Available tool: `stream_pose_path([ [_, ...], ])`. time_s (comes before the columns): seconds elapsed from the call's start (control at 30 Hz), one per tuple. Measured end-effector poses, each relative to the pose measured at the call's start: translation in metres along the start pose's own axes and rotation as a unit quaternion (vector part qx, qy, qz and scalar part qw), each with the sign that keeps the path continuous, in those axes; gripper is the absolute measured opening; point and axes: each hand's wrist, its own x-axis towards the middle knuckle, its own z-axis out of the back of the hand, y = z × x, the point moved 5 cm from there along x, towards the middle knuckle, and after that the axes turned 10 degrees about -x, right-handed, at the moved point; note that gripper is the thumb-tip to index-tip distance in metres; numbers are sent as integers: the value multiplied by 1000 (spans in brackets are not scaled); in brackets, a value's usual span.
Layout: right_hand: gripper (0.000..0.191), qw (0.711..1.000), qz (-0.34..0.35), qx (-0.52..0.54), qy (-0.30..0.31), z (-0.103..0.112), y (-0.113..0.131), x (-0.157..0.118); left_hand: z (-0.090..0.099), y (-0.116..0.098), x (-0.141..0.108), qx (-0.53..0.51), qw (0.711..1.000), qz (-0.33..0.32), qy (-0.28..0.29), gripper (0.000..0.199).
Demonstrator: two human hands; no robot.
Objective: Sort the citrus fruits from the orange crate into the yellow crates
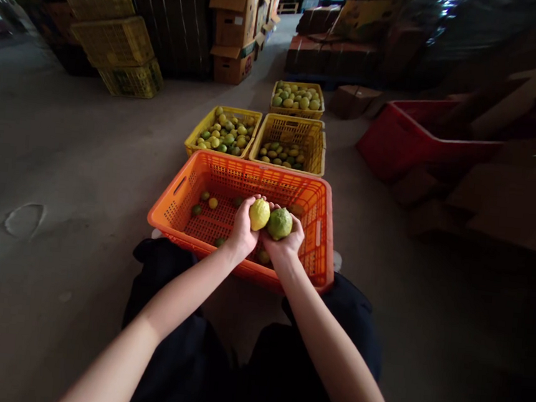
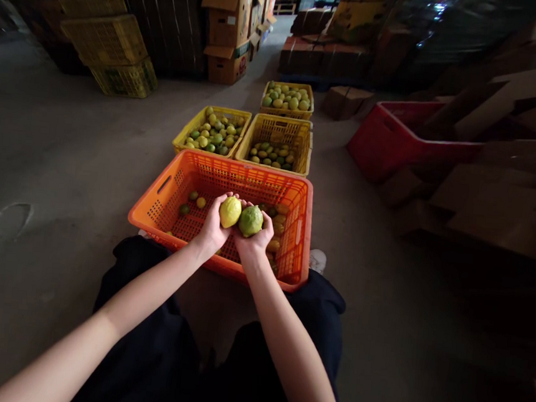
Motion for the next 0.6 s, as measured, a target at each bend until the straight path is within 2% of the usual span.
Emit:
stream_pose_path([
  [0.37, 21, 999, 29, -16, 13, 2, 13, 1, -5, 12, 2, -16, 1000, 17, -14, 9],
  [0.6, 22, 1000, -2, -13, 2, -5, -1, -5, 9, 0, -1, -27, 998, 20, -44, 18],
])
